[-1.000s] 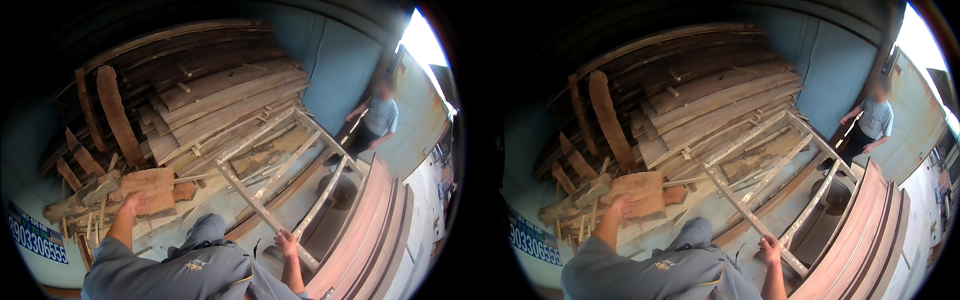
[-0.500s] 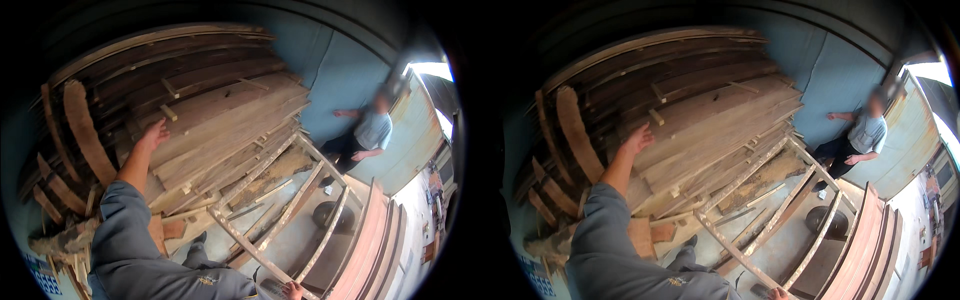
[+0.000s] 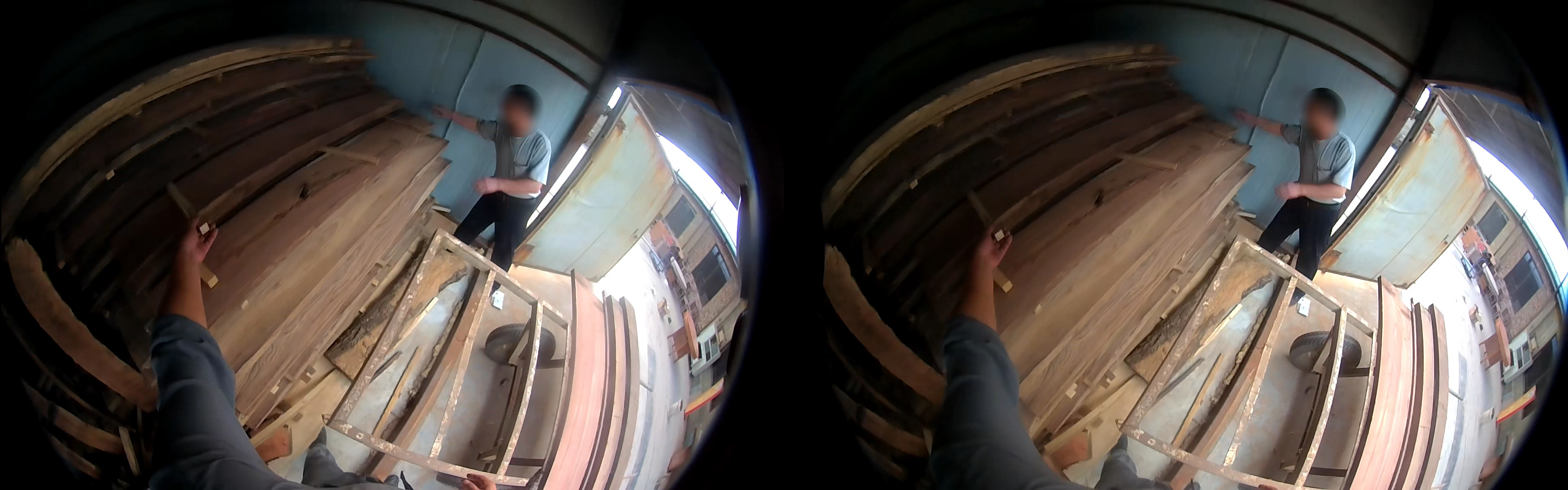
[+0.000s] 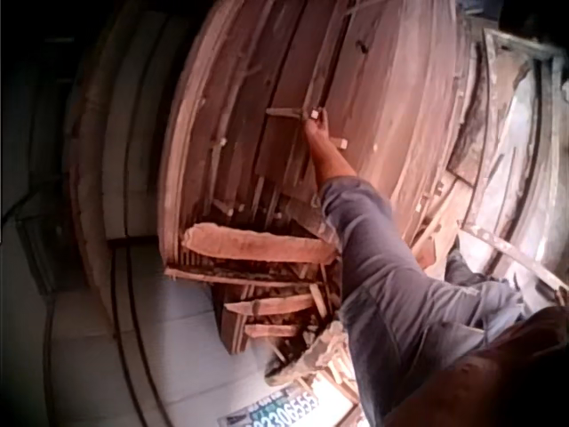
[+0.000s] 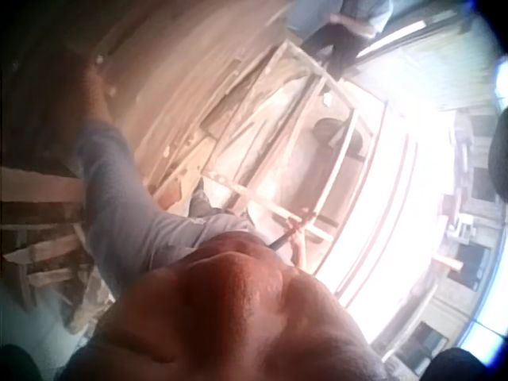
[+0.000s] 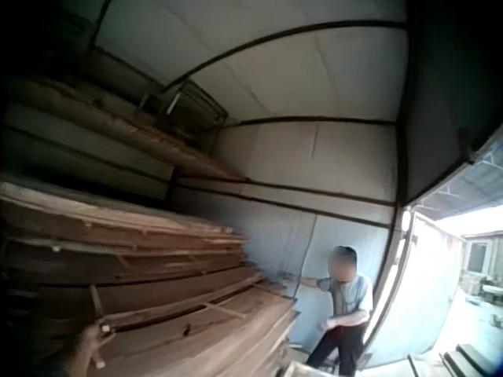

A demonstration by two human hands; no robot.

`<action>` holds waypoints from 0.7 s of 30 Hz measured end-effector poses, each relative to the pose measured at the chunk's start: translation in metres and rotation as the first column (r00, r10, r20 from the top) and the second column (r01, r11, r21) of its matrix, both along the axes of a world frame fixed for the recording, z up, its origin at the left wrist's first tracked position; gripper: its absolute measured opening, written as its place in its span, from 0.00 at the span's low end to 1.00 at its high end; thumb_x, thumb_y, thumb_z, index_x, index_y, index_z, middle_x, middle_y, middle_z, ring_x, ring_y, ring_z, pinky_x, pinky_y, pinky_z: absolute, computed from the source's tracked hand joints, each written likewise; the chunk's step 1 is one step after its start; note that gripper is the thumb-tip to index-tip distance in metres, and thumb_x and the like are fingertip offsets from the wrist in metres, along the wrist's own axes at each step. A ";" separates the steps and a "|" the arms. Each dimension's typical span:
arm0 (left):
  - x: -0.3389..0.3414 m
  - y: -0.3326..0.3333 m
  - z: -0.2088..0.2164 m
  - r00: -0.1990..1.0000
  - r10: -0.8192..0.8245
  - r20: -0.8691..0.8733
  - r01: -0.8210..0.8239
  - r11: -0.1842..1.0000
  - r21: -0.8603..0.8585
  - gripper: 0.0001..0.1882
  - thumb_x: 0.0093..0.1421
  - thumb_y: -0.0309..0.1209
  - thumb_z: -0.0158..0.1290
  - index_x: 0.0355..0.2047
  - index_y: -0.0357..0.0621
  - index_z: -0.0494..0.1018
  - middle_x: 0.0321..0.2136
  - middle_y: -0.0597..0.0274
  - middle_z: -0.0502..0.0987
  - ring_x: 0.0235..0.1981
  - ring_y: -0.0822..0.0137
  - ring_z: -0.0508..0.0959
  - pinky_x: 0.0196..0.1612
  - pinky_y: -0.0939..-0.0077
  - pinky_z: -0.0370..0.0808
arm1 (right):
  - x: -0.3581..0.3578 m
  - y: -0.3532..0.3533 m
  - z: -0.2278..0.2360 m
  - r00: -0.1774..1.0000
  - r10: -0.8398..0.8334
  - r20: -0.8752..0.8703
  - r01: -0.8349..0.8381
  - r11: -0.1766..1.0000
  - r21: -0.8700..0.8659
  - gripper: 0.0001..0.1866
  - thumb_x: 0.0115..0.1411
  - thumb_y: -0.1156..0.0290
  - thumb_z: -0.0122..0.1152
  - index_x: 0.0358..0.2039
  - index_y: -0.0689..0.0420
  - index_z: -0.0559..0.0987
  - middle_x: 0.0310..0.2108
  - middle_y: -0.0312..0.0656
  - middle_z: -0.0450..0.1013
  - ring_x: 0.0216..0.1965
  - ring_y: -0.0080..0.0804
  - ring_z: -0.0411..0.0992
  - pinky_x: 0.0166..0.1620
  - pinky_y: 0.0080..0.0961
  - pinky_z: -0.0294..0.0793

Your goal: The person repeatedly picks up long wooden planks from a large stack and places them onto a metal cart. A second person assists by taking the other end of the planks and helping to position them on the cart.

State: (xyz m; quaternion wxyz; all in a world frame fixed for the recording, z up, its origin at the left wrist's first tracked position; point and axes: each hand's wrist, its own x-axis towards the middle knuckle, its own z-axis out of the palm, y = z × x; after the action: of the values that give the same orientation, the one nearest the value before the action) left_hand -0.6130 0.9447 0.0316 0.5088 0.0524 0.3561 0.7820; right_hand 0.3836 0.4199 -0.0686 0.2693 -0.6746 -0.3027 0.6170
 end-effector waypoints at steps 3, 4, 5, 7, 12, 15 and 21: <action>0.022 -0.034 0.013 0.999 0.044 -0.028 -0.041 0.993 0.112 0.16 0.74 0.35 0.48 0.58 0.45 0.71 0.46 0.55 0.78 0.47 0.55 0.80 0.57 0.54 0.82 | 0.009 0.017 0.000 0.986 0.147 -0.076 -0.113 0.935 0.336 0.39 0.66 0.55 0.66 0.69 0.59 0.62 0.64 0.46 0.68 0.61 0.41 0.71 0.51 0.46 0.79; 0.050 -0.053 0.019 0.991 0.076 -0.110 -0.055 0.981 0.185 0.15 0.74 0.33 0.47 0.58 0.45 0.71 0.48 0.53 0.77 0.48 0.55 0.80 0.58 0.54 0.81 | -0.002 0.036 0.007 0.959 0.099 0.267 -0.116 0.992 0.048 0.44 0.62 0.50 0.71 0.71 0.55 0.62 0.65 0.47 0.68 0.62 0.43 0.71 0.55 0.50 0.78; 0.077 -0.079 0.020 0.976 0.121 -0.180 -0.074 0.965 0.250 0.15 0.74 0.31 0.46 0.58 0.44 0.71 0.50 0.52 0.77 0.50 0.54 0.79 0.59 0.54 0.80 | 0.033 0.039 -0.021 0.856 0.319 0.406 -0.376 0.924 0.066 0.49 0.58 0.44 0.72 0.73 0.49 0.58 0.69 0.47 0.63 0.65 0.51 0.67 0.61 0.53 0.73; 0.148 -0.159 0.055 0.993 0.057 -0.103 -0.006 0.899 0.437 0.15 0.73 0.29 0.48 0.58 0.43 0.72 0.51 0.50 0.78 0.51 0.54 0.80 0.58 0.57 0.81 | 0.060 0.036 -0.054 0.850 0.326 0.414 -0.406 0.906 0.121 0.44 0.59 0.47 0.70 0.69 0.49 0.60 0.64 0.47 0.64 0.58 0.53 0.69 0.57 0.48 0.72; 0.236 -0.434 0.103 0.881 0.373 -0.291 -0.294 0.913 0.282 0.14 0.72 0.32 0.53 0.54 0.42 0.74 0.49 0.54 0.81 0.48 0.59 0.81 0.48 0.66 0.81 | -0.023 0.112 0.038 0.974 0.217 0.058 -0.221 0.973 0.065 0.23 0.67 0.69 0.65 0.59 0.64 0.72 0.49 0.47 0.78 0.44 0.39 0.81 0.40 0.32 0.82; 0.291 -0.573 0.067 0.769 0.539 -0.344 -0.575 0.818 -0.005 0.13 0.72 0.34 0.54 0.52 0.43 0.74 0.46 0.57 0.82 0.42 0.65 0.82 0.38 0.70 0.79 | -0.017 0.130 0.027 0.913 0.394 0.108 -0.404 0.909 0.098 0.26 0.65 0.62 0.67 0.59 0.61 0.74 0.48 0.46 0.78 0.43 0.42 0.81 0.44 0.37 0.82; 0.364 -0.759 -0.019 0.683 0.700 -0.209 -0.725 0.616 -0.308 0.11 0.72 0.34 0.55 0.48 0.42 0.75 0.42 0.59 0.80 0.41 0.68 0.81 0.41 0.74 0.81 | -0.053 0.146 0.035 0.790 0.583 0.188 -0.607 0.787 0.113 0.22 0.68 0.67 0.62 0.60 0.63 0.74 0.47 0.43 0.80 0.44 0.34 0.81 0.44 0.29 0.80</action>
State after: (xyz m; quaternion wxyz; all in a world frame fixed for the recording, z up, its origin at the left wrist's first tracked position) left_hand -0.2486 0.1856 0.0128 0.1446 -0.1625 0.5040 0.8359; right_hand 0.3311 0.5658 -0.0335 0.0941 -0.5618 -0.5694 0.5927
